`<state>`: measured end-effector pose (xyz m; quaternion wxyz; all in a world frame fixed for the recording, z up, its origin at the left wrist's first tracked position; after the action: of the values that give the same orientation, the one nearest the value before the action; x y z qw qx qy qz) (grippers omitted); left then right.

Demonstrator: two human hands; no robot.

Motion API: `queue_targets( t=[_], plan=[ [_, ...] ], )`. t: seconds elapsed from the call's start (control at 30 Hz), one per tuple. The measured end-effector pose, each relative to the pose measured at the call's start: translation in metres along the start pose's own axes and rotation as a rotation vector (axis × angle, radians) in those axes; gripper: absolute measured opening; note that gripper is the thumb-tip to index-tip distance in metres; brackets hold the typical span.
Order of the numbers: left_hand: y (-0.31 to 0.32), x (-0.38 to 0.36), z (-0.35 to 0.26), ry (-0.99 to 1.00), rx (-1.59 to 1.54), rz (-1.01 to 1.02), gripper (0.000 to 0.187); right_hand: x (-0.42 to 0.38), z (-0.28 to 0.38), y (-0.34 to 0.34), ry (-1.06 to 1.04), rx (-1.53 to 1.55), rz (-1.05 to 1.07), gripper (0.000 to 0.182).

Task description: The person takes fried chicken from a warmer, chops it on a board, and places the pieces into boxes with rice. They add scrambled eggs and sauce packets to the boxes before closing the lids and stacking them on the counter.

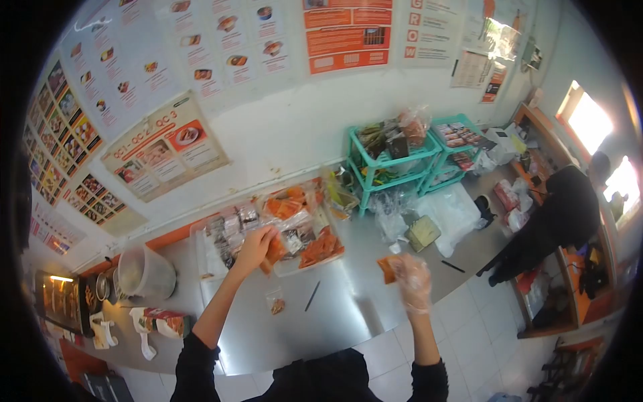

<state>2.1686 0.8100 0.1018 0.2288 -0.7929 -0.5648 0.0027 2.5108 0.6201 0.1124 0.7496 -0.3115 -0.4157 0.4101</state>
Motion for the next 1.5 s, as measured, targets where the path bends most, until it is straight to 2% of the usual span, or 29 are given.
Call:
queue_targets(
  t=[0.03,0.1,0.17,0.27,0.37,0.4,0.47,0.53,0.6,0.63,0.67,0.7,0.73,0.83,0.93,1.0,1.03,1.07,1.1,1.13,1.2,1.27,1.33,1.4,1.47,1.5],
  plan=[
    [0.015,0.024,-0.015,0.077,-0.041,-0.021,0.023,-0.012,-0.038,0.004,0.102,-0.073,0.03,0.017],
    [0.044,0.08,-0.057,0.295,-0.072,-0.15,0.027,-0.044,-0.056,-0.018,0.053,-0.382,-0.226,0.024],
    [0.078,0.154,-0.067,0.237,-0.35,-0.141,0.031,-0.075,-0.068,-0.023,0.175,-0.355,-0.298,0.027],
    [0.121,0.24,-0.101,0.176,-0.725,-0.228,0.037,-0.101,-0.073,-0.034,0.383,-0.26,0.078,0.031],
    [0.157,0.296,-0.084,0.158,-0.595,-0.267,0.039,-0.13,-0.083,-0.026,0.435,-0.197,0.083,0.035],
    [0.16,0.294,-0.074,0.182,-0.559,-0.345,0.038,-0.131,-0.075,-0.028,0.455,-0.183,0.094,0.035],
    [0.167,0.268,-0.048,0.221,-0.476,-0.502,0.038,-0.131,-0.068,-0.031,0.455,-0.14,0.125,0.034],
    [0.146,0.212,-0.026,0.288,-0.232,-0.332,0.03,-0.133,-0.069,-0.024,0.444,-0.084,0.159,0.03],
    [0.126,0.147,0.017,0.31,-0.12,-0.383,0.017,-0.135,-0.079,-0.011,0.421,-0.014,0.198,0.026],
    [0.11,0.108,0.031,0.483,-0.011,-0.378,0.015,-0.132,-0.078,-0.01,0.403,-0.038,0.207,0.026],
    [0.097,0.065,0.061,0.376,0.07,-0.455,0.025,-0.123,-0.076,-0.007,0.379,-0.062,0.221,0.026],
    [0.067,-0.021,0.135,0.112,0.213,-0.491,0.032,-0.115,-0.066,0.005,0.333,-0.077,0.271,0.026],
    [0.048,-0.071,0.171,0.002,0.207,-0.541,0.032,-0.107,-0.059,0.012,0.282,-0.053,0.286,0.027],
    [0.019,-0.175,0.197,-0.351,0.228,-0.602,0.033,-0.085,-0.034,0.033,0.167,0.01,0.352,0.031],
    [0.032,-0.231,0.237,-0.377,0.4,-0.583,0.033,-0.072,0.001,0.06,0.127,0.057,0.477,0.036],
    [0.036,-0.233,0.24,-0.391,0.372,-0.417,0.03,-0.068,0.031,0.077,0.098,0.098,0.528,0.04],
    [0.037,-0.233,0.244,-0.569,0.218,-0.348,0.027,-0.067,0.047,0.084,0.096,0.111,0.576,0.04],
    [0.04,-0.238,0.255,-0.738,-0.146,-0.383,0.025,-0.067,0.066,0.089,0.089,0.124,0.626,0.041],
    [0.044,-0.245,0.264,-0.916,-0.475,-0.47,0.023,-0.068,0.084,0.096,0.081,0.136,0.677,0.041],
    [0.055,-0.253,0.294,-1.03,-1.029,-0.646,0.021,-0.072,0.1,0.105,0.047,0.177,0.684,0.04],
    [0.054,-0.253,0.315,-0.999,0.076,-0.604,0.017,-0.091,0.131,0.122,-0.017,0.261,0.704,0.039],
    [0.055,-0.266,0.274,-0.405,0.45,-0.433,0.016,-0.109,0.169,0.134,-0.065,0.311,0.785,0.037],
    [0.06,-0.271,0.273,-0.507,0.491,-0.179,0.019,-0.125,0.201,0.154,-0.047,0.343,0.859,0.034],
    [0.076,-0.286,0.301,-0.48,0.584,0.004,0.022,-0.147,0.214,0.185,0.069,0.351,0.942,0.03],
    [0.058,-0.312,0.273,-0.385,0.575,0.05,0.021,-0.158,0.215,0.22,-0.292,0.138,0.714,0.026],
    [0.043,-0.33,0.258,-0.341,0.453,-0.046,0.01,-0.159,0.213,0.244,-0.469,0.038,0.585,0.024]
  ],
)
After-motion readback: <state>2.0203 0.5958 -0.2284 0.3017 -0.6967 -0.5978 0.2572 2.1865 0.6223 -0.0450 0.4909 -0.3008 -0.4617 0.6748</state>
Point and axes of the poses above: each hand's wrist, its own x-axis towards the middle knuckle, its own y-axis out of the palm, z = x × y, the point moved 4 cm from there along x, towards the middle knuckle, and after that the axes turned 14 degrees about -x, right-handed, at the moved point
